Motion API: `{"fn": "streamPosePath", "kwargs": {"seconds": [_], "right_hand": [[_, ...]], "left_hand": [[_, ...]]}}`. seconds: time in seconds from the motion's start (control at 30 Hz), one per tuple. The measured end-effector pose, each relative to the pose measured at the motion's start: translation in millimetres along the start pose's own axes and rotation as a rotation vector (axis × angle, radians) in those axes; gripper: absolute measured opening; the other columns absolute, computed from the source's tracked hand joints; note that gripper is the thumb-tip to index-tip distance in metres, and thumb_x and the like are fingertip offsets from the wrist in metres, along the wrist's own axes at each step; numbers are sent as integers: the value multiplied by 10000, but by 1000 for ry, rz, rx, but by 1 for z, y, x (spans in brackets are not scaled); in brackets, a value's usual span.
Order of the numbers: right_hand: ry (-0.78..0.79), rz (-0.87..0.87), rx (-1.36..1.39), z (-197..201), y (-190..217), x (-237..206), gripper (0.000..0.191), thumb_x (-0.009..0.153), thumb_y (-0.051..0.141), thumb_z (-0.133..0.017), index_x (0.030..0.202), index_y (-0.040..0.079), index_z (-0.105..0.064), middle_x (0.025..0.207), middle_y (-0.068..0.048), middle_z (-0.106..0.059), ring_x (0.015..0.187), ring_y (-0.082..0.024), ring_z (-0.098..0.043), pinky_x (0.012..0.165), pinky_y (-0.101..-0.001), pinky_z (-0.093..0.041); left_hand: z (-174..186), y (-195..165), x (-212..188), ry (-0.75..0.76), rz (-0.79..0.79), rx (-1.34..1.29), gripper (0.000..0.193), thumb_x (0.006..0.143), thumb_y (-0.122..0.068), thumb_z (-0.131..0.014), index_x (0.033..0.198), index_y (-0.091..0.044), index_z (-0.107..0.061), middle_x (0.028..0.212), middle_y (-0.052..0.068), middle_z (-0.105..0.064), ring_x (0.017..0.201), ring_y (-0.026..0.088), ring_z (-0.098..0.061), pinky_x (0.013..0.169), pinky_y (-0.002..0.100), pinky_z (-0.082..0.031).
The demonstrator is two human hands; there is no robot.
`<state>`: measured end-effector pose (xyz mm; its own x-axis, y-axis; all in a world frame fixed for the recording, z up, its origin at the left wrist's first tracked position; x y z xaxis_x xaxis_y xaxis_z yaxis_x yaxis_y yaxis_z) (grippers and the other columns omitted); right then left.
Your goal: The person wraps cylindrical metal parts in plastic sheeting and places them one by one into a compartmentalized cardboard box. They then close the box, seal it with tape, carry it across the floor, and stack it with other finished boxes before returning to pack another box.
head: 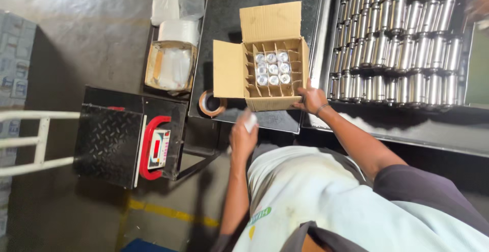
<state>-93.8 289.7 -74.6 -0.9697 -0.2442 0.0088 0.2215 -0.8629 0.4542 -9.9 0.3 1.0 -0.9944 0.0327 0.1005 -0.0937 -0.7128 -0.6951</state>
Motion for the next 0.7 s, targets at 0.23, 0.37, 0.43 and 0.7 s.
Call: {"fn": "streamPosePath", "kwargs": {"seconds": [0.23, 0.37, 0.43, 0.7], "right_hand": [[49, -79, -50, -17, 22, -25, 496, 717, 497, -856, 1024, 145, -686, 1369, -352, -541, 763, -447, -709, 661, -507, -586], [104, -197, -77, -38, 33, -59, 466, 707, 538, -855, 961, 177, -705, 1488, -399, -415, 756, -383, -749, 650, -437, -618], [51, -185, -91, -43, 35, -95, 432, 696, 540, -863, 911, 193, -721, 1487, -375, -425, 796, -359, -753, 654, -425, -614], [38, -338, -21, -35, 41, -148, 442, 634, 413, -890, 938, 128, -746, 1579, -234, -468, 855, -383, -731, 731, -462, -600]], "left_hand": [[16, 81, 100, 460, 266, 265, 1344, 651, -357, -948, 1625, -71, -67, 1395, 344, -508, 1159, 470, -620, 924, 514, -530], [3, 91, 92, 522, 92, 403, 1334, 627, -370, -973, 1613, -103, -115, 1411, 378, -471, 1112, 479, -644, 878, 510, -561], [-6, 92, 77, 537, 37, 386, 1303, 657, -375, -960, 1619, -97, -125, 1380, 364, -516, 1089, 484, -656, 864, 510, -568], [-30, 94, 16, 670, 195, 237, 1197, 772, -316, -880, 1696, -104, -149, 1244, 306, -660, 1038, 480, -682, 883, 536, -540]]}}
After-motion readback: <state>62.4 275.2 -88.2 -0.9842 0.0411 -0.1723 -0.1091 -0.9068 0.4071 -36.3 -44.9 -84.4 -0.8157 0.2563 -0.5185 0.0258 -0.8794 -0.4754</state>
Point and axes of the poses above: each hand's wrist, its own x-axis towards the middle knuckle, its own z-axis out of the back of the hand, y = z × x, the point moved 1 cm from there along x, towards the middle knuckle
